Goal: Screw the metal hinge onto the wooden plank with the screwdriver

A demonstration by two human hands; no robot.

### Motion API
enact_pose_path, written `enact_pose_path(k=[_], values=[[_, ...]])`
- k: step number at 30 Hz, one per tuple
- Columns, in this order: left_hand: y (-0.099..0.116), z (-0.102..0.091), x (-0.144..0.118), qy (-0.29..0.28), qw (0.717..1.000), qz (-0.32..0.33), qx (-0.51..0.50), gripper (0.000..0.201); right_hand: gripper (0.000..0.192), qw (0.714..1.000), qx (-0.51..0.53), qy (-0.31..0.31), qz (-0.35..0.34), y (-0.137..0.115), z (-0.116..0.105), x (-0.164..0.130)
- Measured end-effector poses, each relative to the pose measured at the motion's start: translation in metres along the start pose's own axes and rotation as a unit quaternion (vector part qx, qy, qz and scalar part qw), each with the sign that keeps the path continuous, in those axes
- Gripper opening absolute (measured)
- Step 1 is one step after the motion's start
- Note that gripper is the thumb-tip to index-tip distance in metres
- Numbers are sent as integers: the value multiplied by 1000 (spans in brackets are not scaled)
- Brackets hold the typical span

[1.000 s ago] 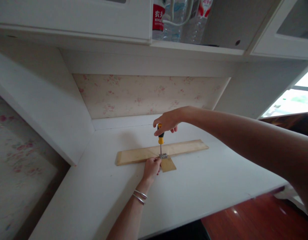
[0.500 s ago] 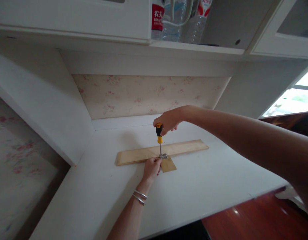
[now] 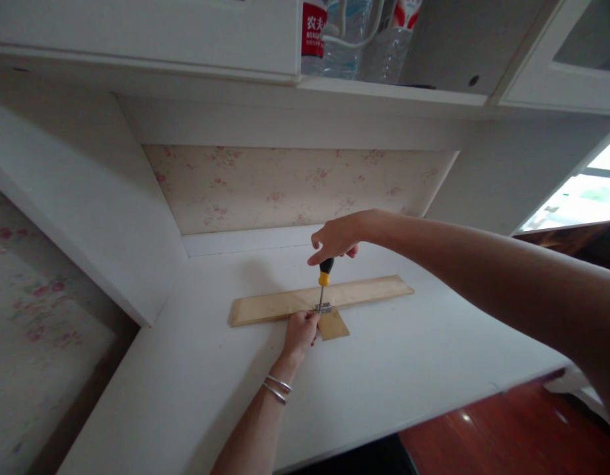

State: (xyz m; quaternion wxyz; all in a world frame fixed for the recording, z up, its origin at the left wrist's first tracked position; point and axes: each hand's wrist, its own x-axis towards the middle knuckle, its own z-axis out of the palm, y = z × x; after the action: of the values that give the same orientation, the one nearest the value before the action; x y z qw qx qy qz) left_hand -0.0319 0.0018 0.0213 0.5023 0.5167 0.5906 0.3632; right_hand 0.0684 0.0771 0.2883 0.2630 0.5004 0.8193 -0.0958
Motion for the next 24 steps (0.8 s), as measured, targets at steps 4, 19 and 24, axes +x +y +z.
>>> enact_pose_path(k=[4,19,24], values=[[-2,0,1,-1,1000,-4,11,24,60,999,-47,14,-1,-1,0,0],[-1,0,1,-1,1000,-8,5,24,59,1000,-1,10,-17,-2,3,5],[0,0,0,-2,1000,-9,1,24,60,999,-27,19,4,-3,6,5]])
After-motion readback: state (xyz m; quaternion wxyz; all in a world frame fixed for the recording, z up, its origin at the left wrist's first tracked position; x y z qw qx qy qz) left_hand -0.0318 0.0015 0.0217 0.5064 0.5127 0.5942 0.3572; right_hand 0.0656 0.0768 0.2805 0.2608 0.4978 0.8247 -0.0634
